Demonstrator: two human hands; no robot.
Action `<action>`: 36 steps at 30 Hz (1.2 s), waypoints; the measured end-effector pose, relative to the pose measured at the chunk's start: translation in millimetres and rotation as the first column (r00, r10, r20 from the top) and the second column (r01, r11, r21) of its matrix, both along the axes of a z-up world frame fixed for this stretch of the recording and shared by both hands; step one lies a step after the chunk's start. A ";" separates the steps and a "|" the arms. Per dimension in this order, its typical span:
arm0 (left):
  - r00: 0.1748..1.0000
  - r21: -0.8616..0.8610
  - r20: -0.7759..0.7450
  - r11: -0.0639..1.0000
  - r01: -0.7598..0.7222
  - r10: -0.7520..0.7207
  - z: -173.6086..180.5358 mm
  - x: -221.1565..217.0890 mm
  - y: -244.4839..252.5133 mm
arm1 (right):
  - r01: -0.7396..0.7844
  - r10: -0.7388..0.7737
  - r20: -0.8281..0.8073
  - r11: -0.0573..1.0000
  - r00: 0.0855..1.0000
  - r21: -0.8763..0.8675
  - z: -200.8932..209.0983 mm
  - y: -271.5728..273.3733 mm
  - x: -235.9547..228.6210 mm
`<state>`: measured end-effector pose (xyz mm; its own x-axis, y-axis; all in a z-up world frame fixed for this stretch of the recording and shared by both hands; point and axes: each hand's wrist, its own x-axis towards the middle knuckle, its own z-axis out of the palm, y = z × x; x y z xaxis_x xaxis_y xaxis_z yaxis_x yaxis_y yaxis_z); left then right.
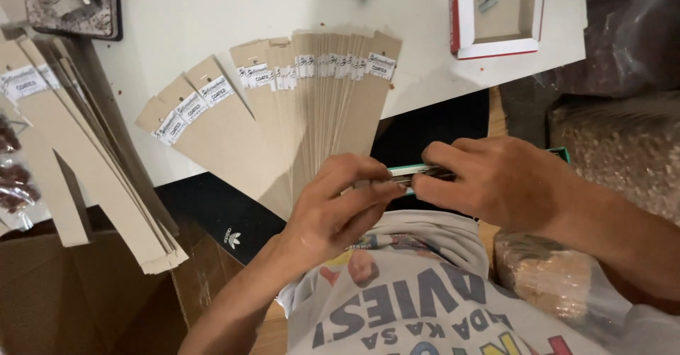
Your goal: The person staples a stack of beige paper tags using a handheld stapler. They then reload the stapler with staples from a box and write on a piece of paper with a marker.
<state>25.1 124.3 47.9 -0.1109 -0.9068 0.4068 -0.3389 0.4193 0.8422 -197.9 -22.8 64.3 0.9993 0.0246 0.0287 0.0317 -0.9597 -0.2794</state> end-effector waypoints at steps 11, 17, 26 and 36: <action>0.997 0.000 -0.053 0.998 -0.061 0.061 7.7 12.9 6.8 | -0.033 0.032 -0.051 0.999 0.998 -0.018 8.7 3.0 16.8; 0.995 -0.009 -0.033 0.995 -0.095 0.095 0.1 23.4 17.0 | -0.095 0.086 -0.076 0.988 0.993 -0.121 13.1 4.3 32.6; 0.994 -0.043 -0.009 0.994 -0.105 0.104 -3.2 34.4 29.4 | -0.158 0.145 -0.094 0.976 0.985 -0.150 17.7 10.2 52.8; 0.980 0.147 -0.050 0.972 -0.184 0.194 -23.9 41.1 58.0 | -0.112 0.102 -0.067 0.978 0.993 -0.176 7.8 19.9 57.8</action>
